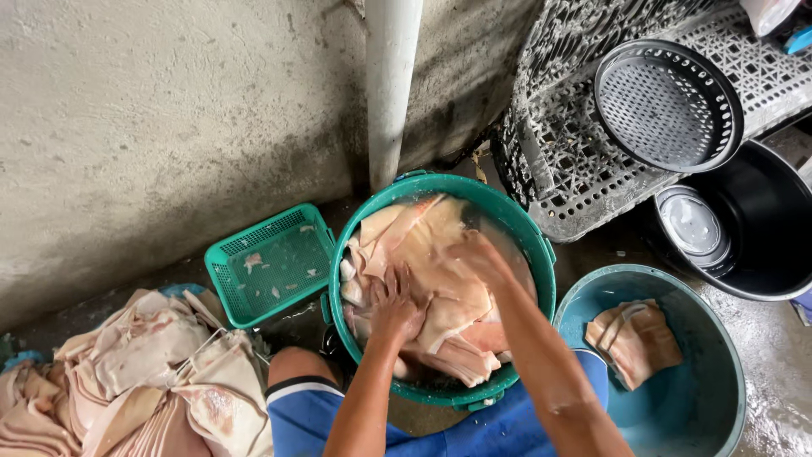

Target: The person washes slabs of pig skin in a bucket of water and moves them to a basin.

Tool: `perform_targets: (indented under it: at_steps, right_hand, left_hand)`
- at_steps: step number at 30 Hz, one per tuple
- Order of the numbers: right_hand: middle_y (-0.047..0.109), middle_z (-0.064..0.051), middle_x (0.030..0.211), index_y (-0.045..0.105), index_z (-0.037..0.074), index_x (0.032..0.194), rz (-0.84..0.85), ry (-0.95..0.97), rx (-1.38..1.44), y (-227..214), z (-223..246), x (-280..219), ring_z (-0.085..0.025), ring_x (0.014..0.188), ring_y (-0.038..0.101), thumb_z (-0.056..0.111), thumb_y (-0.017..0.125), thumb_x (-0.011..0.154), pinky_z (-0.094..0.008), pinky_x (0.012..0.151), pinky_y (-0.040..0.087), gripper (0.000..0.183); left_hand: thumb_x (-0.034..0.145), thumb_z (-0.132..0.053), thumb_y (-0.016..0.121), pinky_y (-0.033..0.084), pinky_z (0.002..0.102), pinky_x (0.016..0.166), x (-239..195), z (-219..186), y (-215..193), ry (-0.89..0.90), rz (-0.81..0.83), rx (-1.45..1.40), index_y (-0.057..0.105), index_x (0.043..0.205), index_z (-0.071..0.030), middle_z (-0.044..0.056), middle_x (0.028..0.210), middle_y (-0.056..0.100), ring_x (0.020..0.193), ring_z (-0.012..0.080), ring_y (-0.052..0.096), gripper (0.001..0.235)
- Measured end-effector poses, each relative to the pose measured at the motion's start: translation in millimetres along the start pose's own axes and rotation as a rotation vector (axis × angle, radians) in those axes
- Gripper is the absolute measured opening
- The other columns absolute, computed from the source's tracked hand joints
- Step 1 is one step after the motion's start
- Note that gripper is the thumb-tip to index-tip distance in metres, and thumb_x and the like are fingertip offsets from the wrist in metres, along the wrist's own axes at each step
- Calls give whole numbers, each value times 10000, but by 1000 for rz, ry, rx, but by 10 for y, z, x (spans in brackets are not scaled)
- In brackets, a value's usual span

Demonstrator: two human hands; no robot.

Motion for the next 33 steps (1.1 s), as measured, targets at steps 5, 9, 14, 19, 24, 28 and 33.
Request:
perform_targets:
  at_steps: [5, 9, 14, 19, 24, 28, 33]
  right_hand:
    - [727, -138, 1188, 511, 48, 1396, 119, -357, 294, -527, 869, -632, -260, 1079, 705, 226, 767, 822, -370, 953, 536, 653]
    - [702, -121, 1124, 638, 41, 1248, -129, -523, -240, -846, 1765, -1337, -273, 959, 709, 152, 759, 843, -392, 837, 566, 437]
    - [645, -56, 1084, 603, 175, 1303, -154, -844, -942, -628, 2185, -1888, -272, 971, 678, 88, 584, 924, -365, 766, 599, 390]
    - [640, -107, 993, 645, 231, 1336, 125, -796, -864, 119, 1142, -1533, -272, 953, 652, 281, 647, 921, -490, 861, 548, 419]
    - [536, -231, 1326, 512, 113, 1403, -233, -692, -893, 180, 177, -739, -447, 1246, 564, 553, 536, 1031, -605, 1053, 468, 576]
    - [286, -231, 1572, 251, 131, 1598, -213, 19, -592, -32, 62, -181, -423, 1401, 384, 530, 401, 997, -558, 1115, 338, 737]
    - [483, -69, 1526, 482, 228, 1452, 25, -231, -848, 904, 789, -313, -260, 1456, 456, 408, 435, 1049, -457, 1246, 354, 444]
  left_hand:
    - [962, -687, 427, 42, 631, 1192, 175, -184, 10, -65, 76, -138, 109, 1629, -117, 231, 1680, 131, 1491, 598, 48, 934]
    - [1023, -621, 464, 105, 583, 1202, 265, -497, -147, 356, -192, 324, 211, 1658, -267, 270, 1757, 158, 1549, 426, 117, 769]
    - [976, -741, 272, 138, 503, 1251, 281, -437, -453, -35, 287, -1824, 288, 1601, -175, 182, 1677, 272, 1539, 329, 258, 844]
    - [997, -545, 401, 351, 506, 1148, 79, -85, -568, -402, 107, -2142, 455, 1519, -105, 116, 1479, 528, 1353, 306, 501, 684]
    - [970, -251, 569, 476, 491, 1077, 16, 246, -210, -434, 55, -2168, 479, 1476, -101, 95, 1423, 585, 1296, 296, 570, 535]
    - [888, -137, 606, 464, 441, 1058, 71, 326, 29, -329, -217, -1674, 416, 1514, -123, 102, 1470, 525, 1284, 271, 556, 655]
    - [1067, -384, 482, 406, 330, 1118, 169, 370, 22, -480, -156, -1701, 436, 1530, -65, 39, 1517, 515, 1351, 168, 516, 563]
Point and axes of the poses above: each hand's wrist, its own x-axis towards the middle knuckle, its own y-axis out of the palm, z = x × y, the point moved 4 cm from there along x, towards the middle knuckle
